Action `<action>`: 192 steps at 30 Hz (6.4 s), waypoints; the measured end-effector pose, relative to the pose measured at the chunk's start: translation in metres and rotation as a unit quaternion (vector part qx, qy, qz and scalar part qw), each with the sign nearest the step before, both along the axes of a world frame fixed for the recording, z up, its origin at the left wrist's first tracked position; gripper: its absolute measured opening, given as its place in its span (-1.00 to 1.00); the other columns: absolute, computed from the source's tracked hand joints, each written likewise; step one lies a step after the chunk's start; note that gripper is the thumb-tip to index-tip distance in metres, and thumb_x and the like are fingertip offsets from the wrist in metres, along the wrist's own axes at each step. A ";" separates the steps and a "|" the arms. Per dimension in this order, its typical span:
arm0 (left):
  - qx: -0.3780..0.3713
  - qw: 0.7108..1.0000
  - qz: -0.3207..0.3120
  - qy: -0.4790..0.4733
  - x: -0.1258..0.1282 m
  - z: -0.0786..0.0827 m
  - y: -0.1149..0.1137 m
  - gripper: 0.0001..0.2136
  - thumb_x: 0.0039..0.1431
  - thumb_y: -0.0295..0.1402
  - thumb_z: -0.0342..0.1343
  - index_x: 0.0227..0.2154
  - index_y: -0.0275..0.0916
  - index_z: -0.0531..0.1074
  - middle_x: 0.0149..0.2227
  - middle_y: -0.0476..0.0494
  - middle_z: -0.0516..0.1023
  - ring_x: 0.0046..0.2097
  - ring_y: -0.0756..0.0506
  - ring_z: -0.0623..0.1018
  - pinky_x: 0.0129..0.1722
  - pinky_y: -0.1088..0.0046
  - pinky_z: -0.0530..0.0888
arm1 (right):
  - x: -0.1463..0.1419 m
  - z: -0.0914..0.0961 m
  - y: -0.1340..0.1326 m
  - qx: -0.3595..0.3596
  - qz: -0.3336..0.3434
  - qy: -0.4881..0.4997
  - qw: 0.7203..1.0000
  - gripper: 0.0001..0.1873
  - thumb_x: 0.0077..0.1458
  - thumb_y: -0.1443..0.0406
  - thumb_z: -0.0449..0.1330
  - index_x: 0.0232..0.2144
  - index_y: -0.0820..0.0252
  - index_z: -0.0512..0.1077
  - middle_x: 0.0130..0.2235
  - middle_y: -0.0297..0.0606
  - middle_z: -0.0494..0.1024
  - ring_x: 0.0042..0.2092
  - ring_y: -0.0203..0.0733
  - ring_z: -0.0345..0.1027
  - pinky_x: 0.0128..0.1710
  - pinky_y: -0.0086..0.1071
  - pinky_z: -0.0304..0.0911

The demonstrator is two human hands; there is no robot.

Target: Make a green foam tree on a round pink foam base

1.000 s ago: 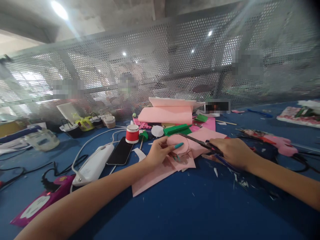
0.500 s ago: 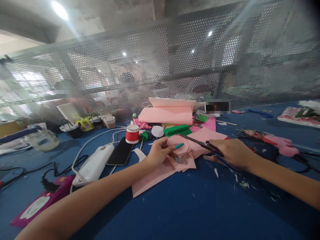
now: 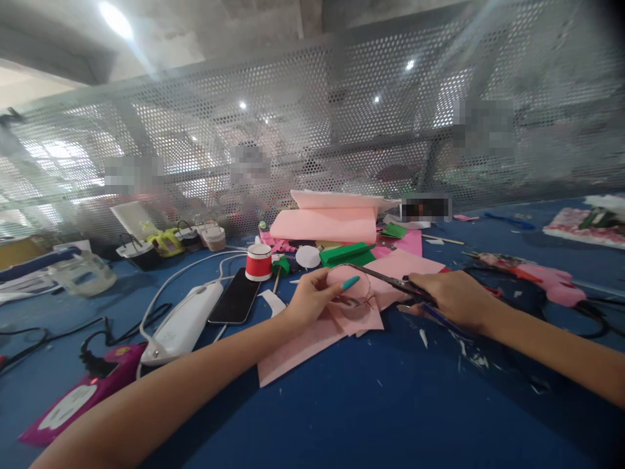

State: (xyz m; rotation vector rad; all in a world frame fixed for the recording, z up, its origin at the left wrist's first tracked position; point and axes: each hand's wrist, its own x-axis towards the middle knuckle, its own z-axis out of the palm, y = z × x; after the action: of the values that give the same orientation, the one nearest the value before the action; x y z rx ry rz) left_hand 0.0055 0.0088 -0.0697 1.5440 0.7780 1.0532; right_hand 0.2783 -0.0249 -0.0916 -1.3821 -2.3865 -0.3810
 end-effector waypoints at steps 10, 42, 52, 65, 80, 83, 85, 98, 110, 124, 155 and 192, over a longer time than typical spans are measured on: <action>0.053 0.998 0.023 -0.003 -0.001 0.000 0.002 -0.81 -0.12 -0.29 0.30 -0.41 -0.27 0.58 -0.36 -0.15 0.63 -0.26 -0.13 0.57 -0.17 0.29 0.48 | -0.002 0.000 -0.002 0.010 0.005 -0.028 1.000 -0.50 0.11 -0.14 -0.08 -0.36 0.15 0.31 -0.40 -0.16 0.55 -0.42 -0.07 0.44 -0.53 -0.34 0.00; 0.043 0.998 0.006 -0.056 -0.001 -0.004 0.006 -0.77 -0.19 -0.26 0.35 -0.42 -0.26 0.59 -0.35 -0.17 0.65 -0.25 -0.16 0.61 -0.15 0.26 0.52 | -0.003 0.004 -0.003 0.010 0.040 -0.036 0.998 -0.45 0.16 -0.13 -0.15 -0.35 0.20 0.31 -0.43 -0.08 0.53 -0.41 -0.05 0.43 -0.52 -0.34 -0.01; 0.035 0.998 0.001 -0.058 0.000 -0.004 0.005 -0.76 -0.19 -0.28 0.34 -0.40 -0.27 0.59 -0.33 -0.18 0.65 -0.20 -0.19 0.60 -0.08 0.21 0.50 | -0.001 0.000 0.000 -0.020 0.029 -0.027 0.999 -0.43 0.13 -0.18 -0.19 -0.38 0.15 0.29 -0.44 -0.13 0.54 -0.46 -0.06 0.42 -0.53 -0.34 -0.03; 0.037 0.999 0.000 -0.037 -0.002 -0.006 0.007 -0.71 -0.17 -0.23 0.34 -0.37 -0.29 0.58 -0.31 -0.20 0.64 -0.20 -0.20 0.59 -0.10 0.18 0.49 | 0.002 -0.004 0.002 -0.006 0.028 -0.031 0.999 -0.47 0.13 -0.15 -0.14 -0.44 0.14 0.28 -0.52 -0.18 0.51 -0.50 -0.10 0.40 -0.55 -0.37 -0.10; 0.017 0.999 0.036 -0.018 -0.001 -0.001 0.002 -0.74 -0.16 -0.23 0.33 -0.43 -0.27 0.50 -0.41 -0.09 0.54 -0.32 -0.06 0.51 -0.30 0.40 0.45 | 0.002 -0.001 -0.002 0.022 -0.015 -0.037 0.999 -0.50 0.17 -0.11 -0.15 -0.34 0.14 0.29 -0.34 -0.15 0.54 -0.37 -0.10 0.43 -0.50 -0.36 0.04; 0.007 0.999 0.029 -0.026 -0.001 -0.001 0.002 -0.72 -0.19 -0.23 0.35 -0.43 -0.28 0.48 -0.42 -0.08 0.54 -0.34 -0.05 0.51 -0.31 0.39 0.45 | 0.001 -0.001 -0.002 0.015 0.001 -0.042 0.999 -0.48 0.13 -0.15 -0.11 -0.36 0.15 0.31 -0.38 -0.18 0.52 -0.39 -0.11 0.42 -0.51 -0.37 0.01; 0.001 0.999 0.022 -0.032 -0.001 -0.001 0.002 -0.72 -0.20 -0.25 0.35 -0.42 -0.28 0.48 -0.41 -0.08 0.54 -0.35 -0.04 0.50 -0.31 0.39 0.45 | 0.000 -0.001 -0.001 0.020 0.009 -0.037 0.999 -0.45 0.10 -0.18 -0.09 -0.35 0.16 0.32 -0.41 -0.19 0.52 -0.41 -0.12 0.40 -0.51 -0.37 -0.02; 0.037 0.999 0.027 -0.017 0.001 -0.002 0.004 -0.75 -0.20 -0.25 0.35 -0.46 -0.28 0.49 -0.44 -0.09 0.55 -0.38 -0.05 0.51 -0.33 0.40 0.45 | -0.001 -0.001 0.000 0.002 0.004 -0.031 1.000 -0.49 0.10 -0.14 -0.06 -0.36 0.16 0.33 -0.40 -0.21 0.53 -0.42 -0.13 0.41 -0.51 -0.38 -0.04; 0.043 0.999 0.010 -0.015 0.001 -0.002 0.004 -0.62 -0.14 -0.31 0.32 -0.22 -0.26 0.41 -0.24 -0.14 0.54 -0.16 -0.10 0.51 -0.17 0.38 0.46 | 0.000 0.002 -0.003 -0.009 -0.047 -0.011 0.999 -0.56 0.14 -0.07 -0.10 -0.38 0.15 0.30 -0.39 -0.19 0.55 -0.41 -0.10 0.43 -0.52 -0.39 -0.05; -0.027 0.998 0.054 -0.021 0.000 0.001 0.002 -0.57 -0.11 -0.20 0.29 -0.14 -0.19 0.40 -0.30 -0.07 0.58 -0.55 -0.03 0.53 -0.62 0.46 0.45 | 0.001 0.002 -0.002 -0.001 -0.038 -0.008 0.999 -0.60 0.14 -0.04 -0.08 -0.41 0.13 0.28 -0.41 -0.19 0.55 -0.42 -0.10 0.43 -0.54 -0.38 -0.07; 0.055 0.996 0.062 0.015 -0.001 -0.003 0.006 -0.72 -0.13 -0.22 0.31 -0.38 -0.28 0.48 -0.32 -0.14 0.55 -0.28 -0.09 0.51 -0.28 0.36 0.43 | -0.003 0.006 -0.004 -0.036 -0.031 -0.012 0.999 -0.57 0.16 -0.05 -0.10 -0.41 0.16 0.27 -0.39 -0.11 0.55 -0.38 -0.05 0.45 -0.51 -0.37 -0.03; 0.061 0.995 0.077 -0.015 -0.003 0.001 0.000 -0.76 -0.21 -0.35 0.34 -0.45 -0.26 0.44 -0.42 -0.02 0.50 -0.48 0.03 0.45 -0.46 0.47 0.40 | -0.004 0.007 -0.006 -0.040 0.014 -0.026 0.999 -0.58 0.12 -0.05 -0.04 -0.37 0.18 0.32 -0.32 -0.05 0.55 -0.34 0.03 0.46 -0.50 -0.31 0.09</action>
State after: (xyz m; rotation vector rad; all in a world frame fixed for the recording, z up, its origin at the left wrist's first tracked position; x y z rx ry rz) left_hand 0.0030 0.0086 -0.0683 1.5858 0.8351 1.2549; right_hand 0.2745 -0.0308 -0.0844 -1.3872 -2.4862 -0.3215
